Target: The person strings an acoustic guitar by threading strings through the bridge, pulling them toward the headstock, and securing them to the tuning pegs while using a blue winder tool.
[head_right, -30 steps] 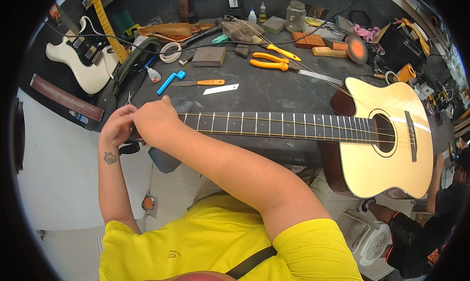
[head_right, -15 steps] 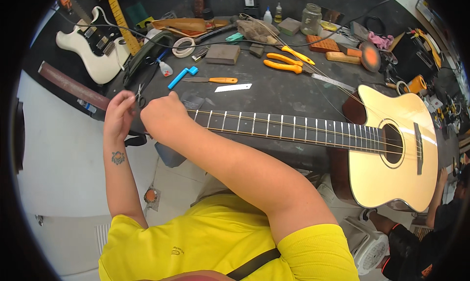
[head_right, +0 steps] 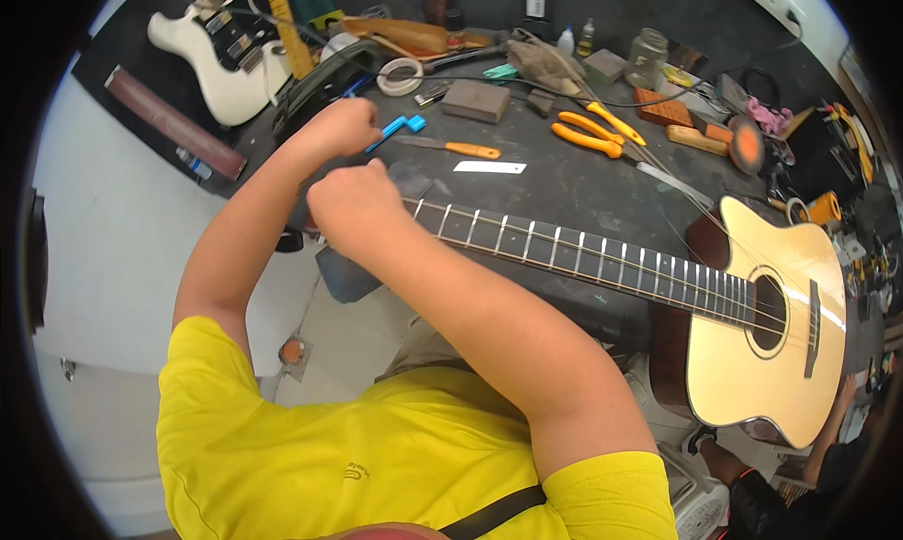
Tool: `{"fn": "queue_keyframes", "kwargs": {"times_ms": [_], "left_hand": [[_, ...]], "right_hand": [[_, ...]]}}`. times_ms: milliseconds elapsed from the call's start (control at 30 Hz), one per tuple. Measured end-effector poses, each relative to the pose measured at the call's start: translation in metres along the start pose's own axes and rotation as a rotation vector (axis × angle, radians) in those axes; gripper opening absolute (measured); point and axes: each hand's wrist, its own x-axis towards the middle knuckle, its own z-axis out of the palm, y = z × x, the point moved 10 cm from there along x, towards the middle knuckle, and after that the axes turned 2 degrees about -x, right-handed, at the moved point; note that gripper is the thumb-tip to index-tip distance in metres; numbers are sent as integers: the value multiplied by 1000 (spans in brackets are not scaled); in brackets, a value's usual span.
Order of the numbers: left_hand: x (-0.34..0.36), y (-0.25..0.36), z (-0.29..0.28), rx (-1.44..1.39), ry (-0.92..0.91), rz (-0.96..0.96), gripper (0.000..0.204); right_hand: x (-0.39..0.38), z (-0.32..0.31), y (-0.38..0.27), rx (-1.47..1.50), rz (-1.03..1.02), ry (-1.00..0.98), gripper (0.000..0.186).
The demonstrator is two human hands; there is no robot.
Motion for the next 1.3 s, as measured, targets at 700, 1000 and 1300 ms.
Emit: {"fn": "queue_keyframes", "kwargs": {"times_ms": [700, 1000, 1300], "left_hand": [[-157, -21, -26, -642, 239, 118, 21], [-203, -43, 47, -1052, 569, 180, 13], [-231, -25, 48, -944, 841, 156, 31]], "right_hand": [[3, 7, 5, -87, -46, 62, 25], [3, -3, 7, -3, 56, 59, 12], [4, -2, 3, -16, 12, 101, 13]]}}
